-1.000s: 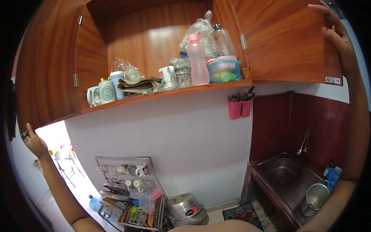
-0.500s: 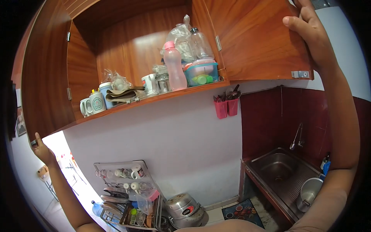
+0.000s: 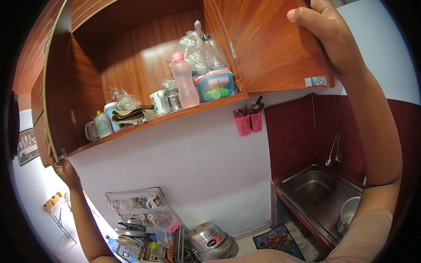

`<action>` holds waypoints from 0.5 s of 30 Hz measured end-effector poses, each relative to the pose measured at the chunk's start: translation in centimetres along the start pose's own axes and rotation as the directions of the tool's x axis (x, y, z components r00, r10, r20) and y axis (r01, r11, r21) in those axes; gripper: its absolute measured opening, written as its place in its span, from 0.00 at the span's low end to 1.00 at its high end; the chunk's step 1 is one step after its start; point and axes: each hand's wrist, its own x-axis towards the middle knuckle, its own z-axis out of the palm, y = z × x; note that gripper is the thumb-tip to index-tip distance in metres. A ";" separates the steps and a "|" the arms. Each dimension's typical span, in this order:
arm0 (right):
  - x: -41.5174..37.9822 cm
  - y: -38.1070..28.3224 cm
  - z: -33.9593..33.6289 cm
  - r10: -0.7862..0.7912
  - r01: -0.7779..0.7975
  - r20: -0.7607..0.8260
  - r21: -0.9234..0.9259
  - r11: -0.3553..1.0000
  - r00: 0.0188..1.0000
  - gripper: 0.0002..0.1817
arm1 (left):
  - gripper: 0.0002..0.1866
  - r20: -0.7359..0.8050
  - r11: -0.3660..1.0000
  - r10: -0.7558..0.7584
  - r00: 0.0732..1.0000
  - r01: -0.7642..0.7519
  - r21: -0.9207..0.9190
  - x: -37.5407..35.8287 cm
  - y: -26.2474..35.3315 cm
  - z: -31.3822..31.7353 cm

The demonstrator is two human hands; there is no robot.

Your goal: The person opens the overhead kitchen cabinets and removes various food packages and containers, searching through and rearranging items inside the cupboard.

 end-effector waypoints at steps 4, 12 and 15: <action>0.4 0.4 0.3 0.025 -0.025 -0.012 -0.008 1.000 1.000 0.41 | 0.20 0.167 0.983 -0.017 0.986 0.047 -0.178 -1.1 2.1 3.7; 1.5 2.1 2.5 0.163 -0.176 -0.105 -0.129 0.976 0.981 0.40 | 0.25 0.315 0.937 0.228 0.921 -0.296 0.187 -2.5 2.6 9.7; 2.0 3.0 2.8 0.180 -0.193 -0.099 -0.148 0.970 0.979 0.40 | 0.27 0.361 0.945 0.164 0.918 -0.251 0.208 -3.2 2.1 11.1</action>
